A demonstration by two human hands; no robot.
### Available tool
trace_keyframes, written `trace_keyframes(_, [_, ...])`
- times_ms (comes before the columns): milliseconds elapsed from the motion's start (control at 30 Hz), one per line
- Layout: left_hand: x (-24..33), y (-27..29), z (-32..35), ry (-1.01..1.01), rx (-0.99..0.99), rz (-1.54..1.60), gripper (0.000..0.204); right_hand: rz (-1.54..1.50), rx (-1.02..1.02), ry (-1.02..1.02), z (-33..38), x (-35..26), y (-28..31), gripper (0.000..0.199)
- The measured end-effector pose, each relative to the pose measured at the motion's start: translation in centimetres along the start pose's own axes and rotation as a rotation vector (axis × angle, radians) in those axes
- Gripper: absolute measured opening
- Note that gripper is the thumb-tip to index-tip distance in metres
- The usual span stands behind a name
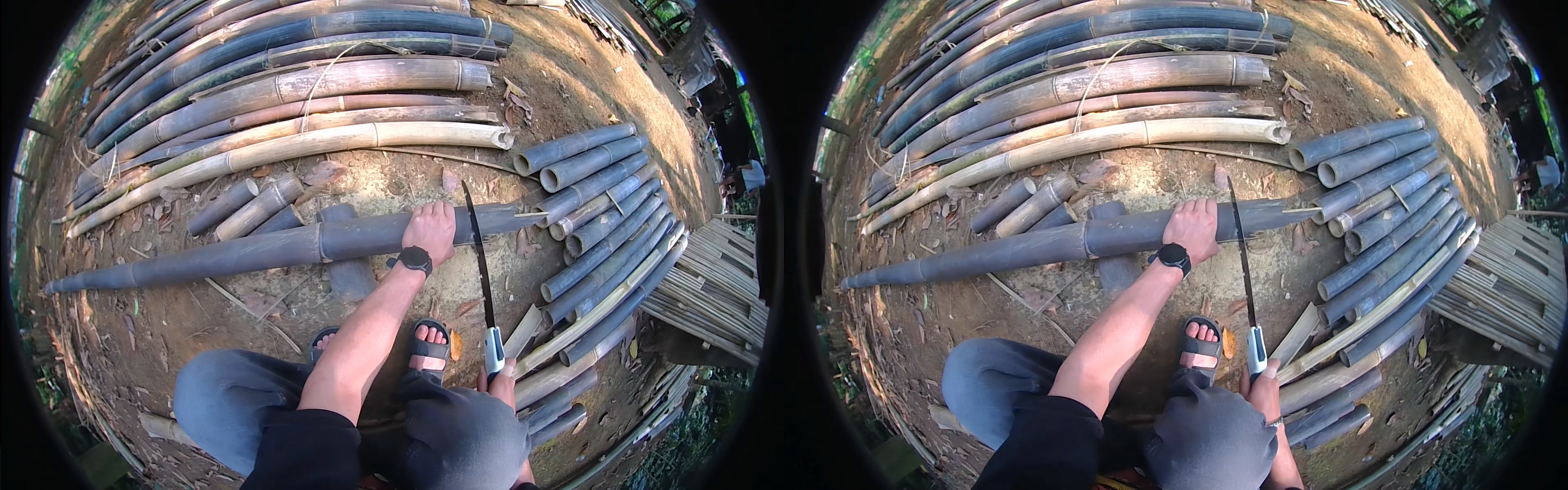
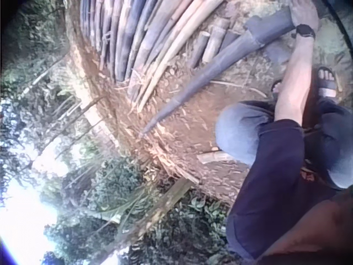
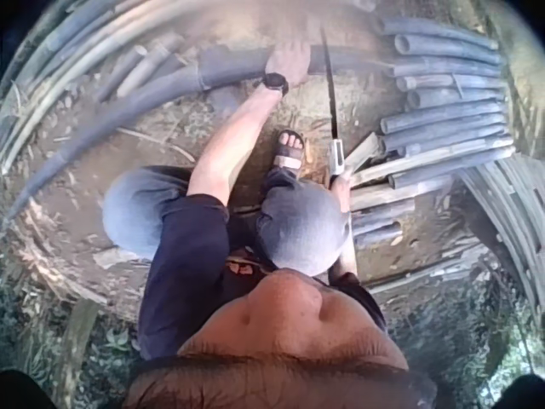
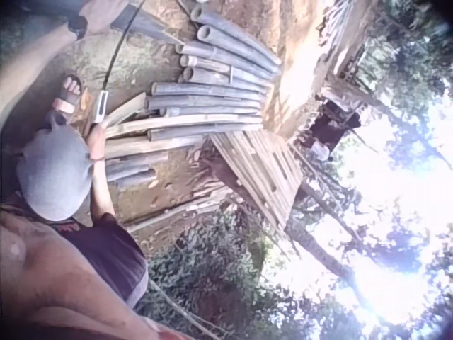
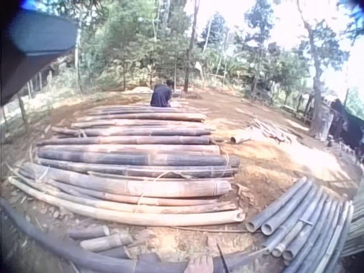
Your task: The person saws through a bamboo stalk held across their lap, eventually cutting off a small segment.
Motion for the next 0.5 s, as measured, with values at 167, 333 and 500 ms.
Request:
trace_keyframes(167, [0.2, 0.1, 0.2, 0.020, -0.006, 0.036, 0.058, 0.097, -0.039, 0.082, -9.1, -1.2, -2.0, 0.035])
trace_keyframes(333, [-0.6, -2.0, -0.4, 0.038, 0.114, -0.084, 0.060, 0.073, -0.037, 0.108, -1.5, 1.1, 0.0, 0.041])
trace_keyframes(500, [-0.5, 0.2, 0.3, 0.009, 0.045, 0.023, 0.058, 0.044, -0.052, 0.053, -9.2, -0.6, -2.4, 0.042])
Point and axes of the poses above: each hand's wrist, its own z-axis away from the middle knuckle, its own y-axis out of the back of the hand, x = y × z, the point moved 6 cm from there along -z, towards the middle knuckle, and after that the axes turned 15 degrees about -z, right-handed, at the moved point
